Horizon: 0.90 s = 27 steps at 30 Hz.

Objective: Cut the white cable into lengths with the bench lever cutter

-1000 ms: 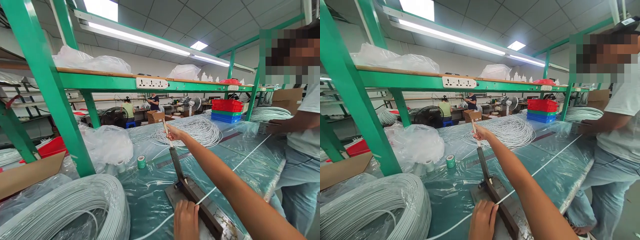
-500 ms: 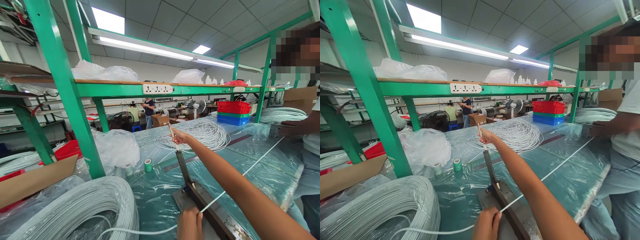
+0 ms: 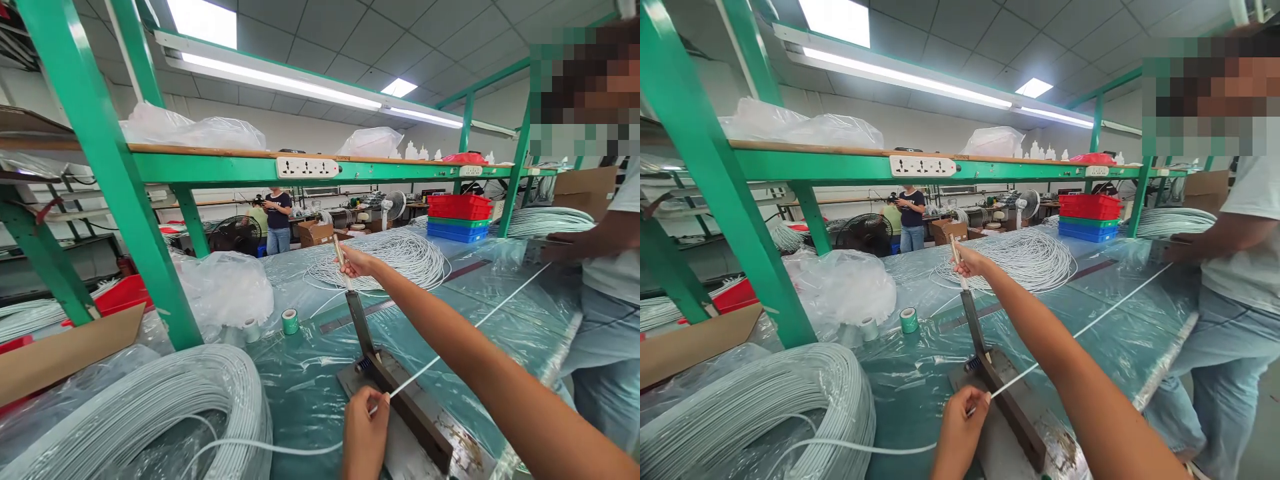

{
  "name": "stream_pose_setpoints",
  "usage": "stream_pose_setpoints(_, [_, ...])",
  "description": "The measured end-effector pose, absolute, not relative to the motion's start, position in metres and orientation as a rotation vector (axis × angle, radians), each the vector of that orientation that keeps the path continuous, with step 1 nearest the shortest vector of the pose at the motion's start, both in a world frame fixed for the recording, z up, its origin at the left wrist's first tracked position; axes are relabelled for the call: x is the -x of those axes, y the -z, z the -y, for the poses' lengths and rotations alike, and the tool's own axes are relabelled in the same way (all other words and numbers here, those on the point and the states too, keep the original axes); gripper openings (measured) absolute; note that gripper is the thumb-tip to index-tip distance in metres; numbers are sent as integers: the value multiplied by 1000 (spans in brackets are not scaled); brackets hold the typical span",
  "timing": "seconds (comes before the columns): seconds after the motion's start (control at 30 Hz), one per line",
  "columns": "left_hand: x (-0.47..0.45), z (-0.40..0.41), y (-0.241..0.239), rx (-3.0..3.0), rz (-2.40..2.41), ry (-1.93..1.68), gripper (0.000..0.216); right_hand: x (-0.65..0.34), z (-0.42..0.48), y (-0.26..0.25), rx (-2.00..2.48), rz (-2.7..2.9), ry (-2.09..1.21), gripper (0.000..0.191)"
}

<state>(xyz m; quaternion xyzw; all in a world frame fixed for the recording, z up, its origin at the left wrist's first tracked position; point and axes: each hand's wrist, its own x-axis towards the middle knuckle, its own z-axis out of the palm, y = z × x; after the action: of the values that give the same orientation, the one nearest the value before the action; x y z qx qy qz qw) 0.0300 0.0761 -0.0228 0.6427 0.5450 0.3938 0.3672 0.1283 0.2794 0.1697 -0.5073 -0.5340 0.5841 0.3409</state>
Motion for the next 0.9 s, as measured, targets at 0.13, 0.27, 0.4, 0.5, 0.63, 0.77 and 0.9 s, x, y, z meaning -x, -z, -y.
stream_pose_setpoints(0.13, [-30, -80, 26, -1552, -1372, -1091, 39, -141, -264, -178, 1271, 1399, -1529, 60])
stream_pose_setpoints(0.27, [-34, -82, 31, -1467, -1344, -1131, 40, -159, -242, -185, 1184, 1424, -1541, 66])
stream_pose_setpoints(0.4, [-38, -84, 36, -1424, -1399, -1123, 43, -181, -212, -192, 1106, 1427, -1572, 66])
stream_pose_setpoints(0.5, [-40, -85, 40, -1425, -1460, -1130, 44, -195, -181, -196, 1114, 1403, -1571, 63])
stream_pose_setpoints(0.63, [-42, -86, 44, -1413, -1468, -1177, 40, -213, -129, -194, 1143, 1371, -1527, 50])
stream_pose_setpoints(0.77, [-43, -87, 46, -1384, -1428, -1246, 37, -233, -81, -178, 1224, 1286, -1585, 41])
stream_pose_setpoints(0.9, [-44, -89, 48, -1374, -1422, -1254, 35, -255, -42, -154, 1284, 1258, -1650, 21])
